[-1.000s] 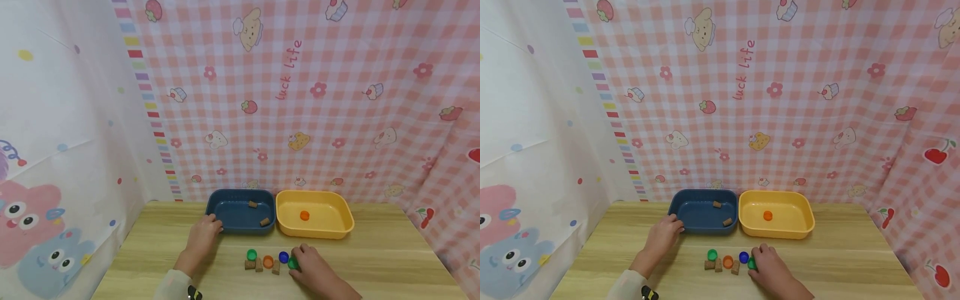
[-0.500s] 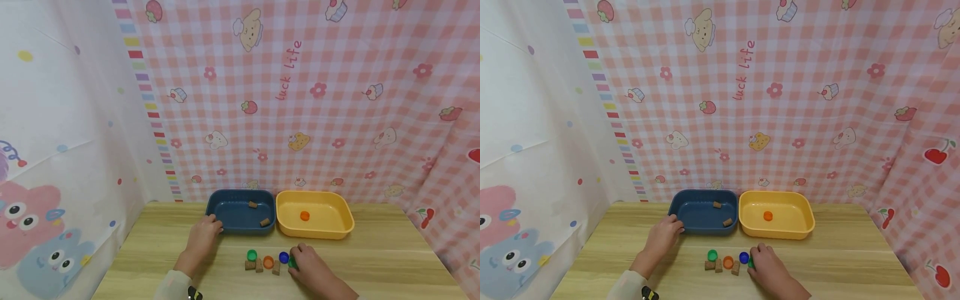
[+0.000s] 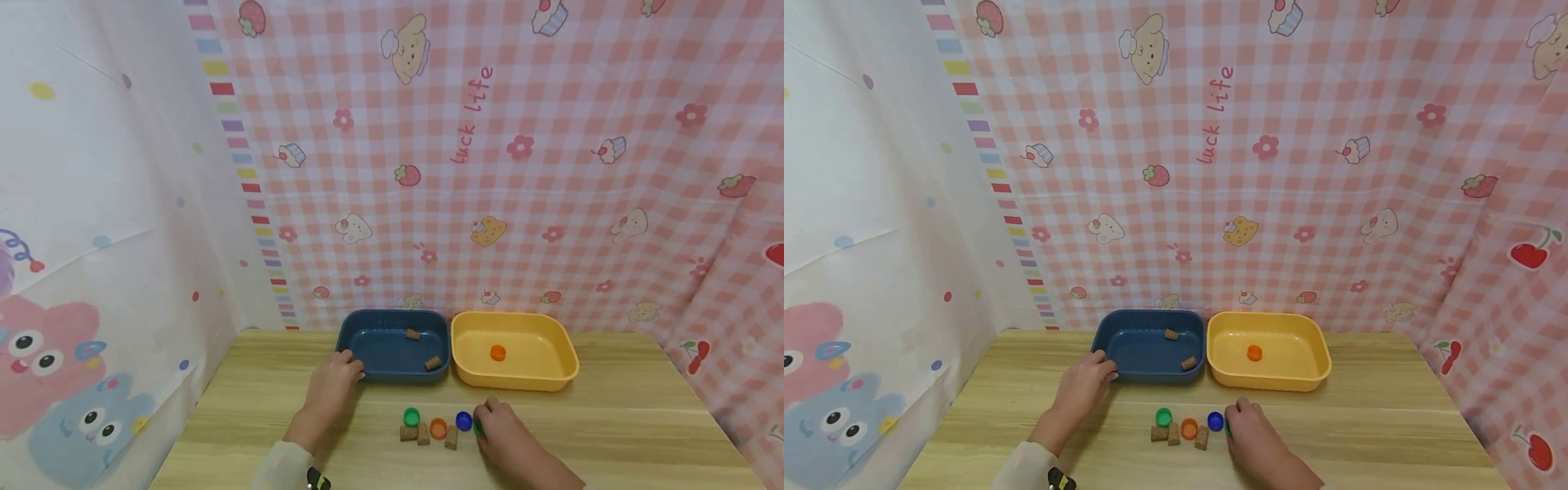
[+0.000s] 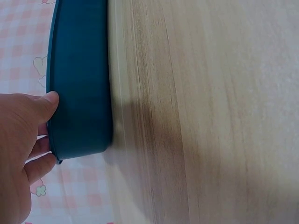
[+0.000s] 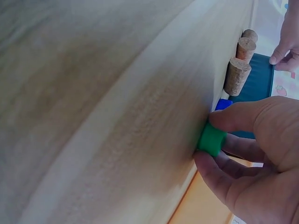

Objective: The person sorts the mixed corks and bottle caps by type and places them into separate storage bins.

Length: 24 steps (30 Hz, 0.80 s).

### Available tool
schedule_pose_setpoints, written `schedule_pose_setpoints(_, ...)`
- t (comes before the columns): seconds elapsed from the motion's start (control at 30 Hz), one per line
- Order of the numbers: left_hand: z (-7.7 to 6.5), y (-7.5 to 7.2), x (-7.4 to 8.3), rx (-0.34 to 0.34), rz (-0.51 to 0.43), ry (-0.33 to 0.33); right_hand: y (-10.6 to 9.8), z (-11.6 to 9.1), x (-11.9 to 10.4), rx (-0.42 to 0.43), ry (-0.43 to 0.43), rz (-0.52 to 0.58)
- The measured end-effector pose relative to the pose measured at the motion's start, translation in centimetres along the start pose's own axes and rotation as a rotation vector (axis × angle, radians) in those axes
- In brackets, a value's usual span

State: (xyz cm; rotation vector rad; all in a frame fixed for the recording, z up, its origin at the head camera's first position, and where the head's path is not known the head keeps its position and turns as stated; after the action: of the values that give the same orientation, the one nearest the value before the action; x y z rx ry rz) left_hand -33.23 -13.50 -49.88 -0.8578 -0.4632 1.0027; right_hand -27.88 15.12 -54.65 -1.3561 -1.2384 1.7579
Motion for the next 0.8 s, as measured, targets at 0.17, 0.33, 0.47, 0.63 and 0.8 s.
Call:
schedule_pose_setpoints(0.17, 0.1, 0.1, 0.0, -0.01, 0.003, -0.006, -0.1, 0.0, -0.1, -0.006, -0.011, 0.021)
schedule_pose_setpoints(0.33, 0.1, 0.2, 0.0, -0.016, 0.003, -0.002, -0.2, -0.2, -0.3, -0.007, -0.049, 0.019)
schedule_pose_setpoints(0.47, 0.1, 0.2, 0.0, -0.009, 0.0, 0.0, -0.3, -0.4, -0.4, -0.013, -0.07, 0.022)
schedule_pose_setpoints(0.63, 0.1, 0.3, -0.2, -0.005, 0.003, 0.002, -0.5, -0.3, 0.0, -0.05, -0.036, 0.044)
schedule_pose_setpoints(0.8, 0.0, 0.3, -0.2, -0.006, -0.001, 0.003, -1.1, -0.6, 0.1, -0.049, -0.056, 0.047)
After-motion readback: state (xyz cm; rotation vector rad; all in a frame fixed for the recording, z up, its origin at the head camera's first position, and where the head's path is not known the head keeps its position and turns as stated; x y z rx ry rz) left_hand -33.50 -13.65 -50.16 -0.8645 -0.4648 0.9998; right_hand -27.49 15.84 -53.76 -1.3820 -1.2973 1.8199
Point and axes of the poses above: each hand's wrist, its own z-axis towards the middle knuckle, its own y-axis out of the palm, x = y × z, the point moved 7 cm from there along z, towards the middle knuckle, and after that the axes turned 1 degree about z, right-handed, at the moved point
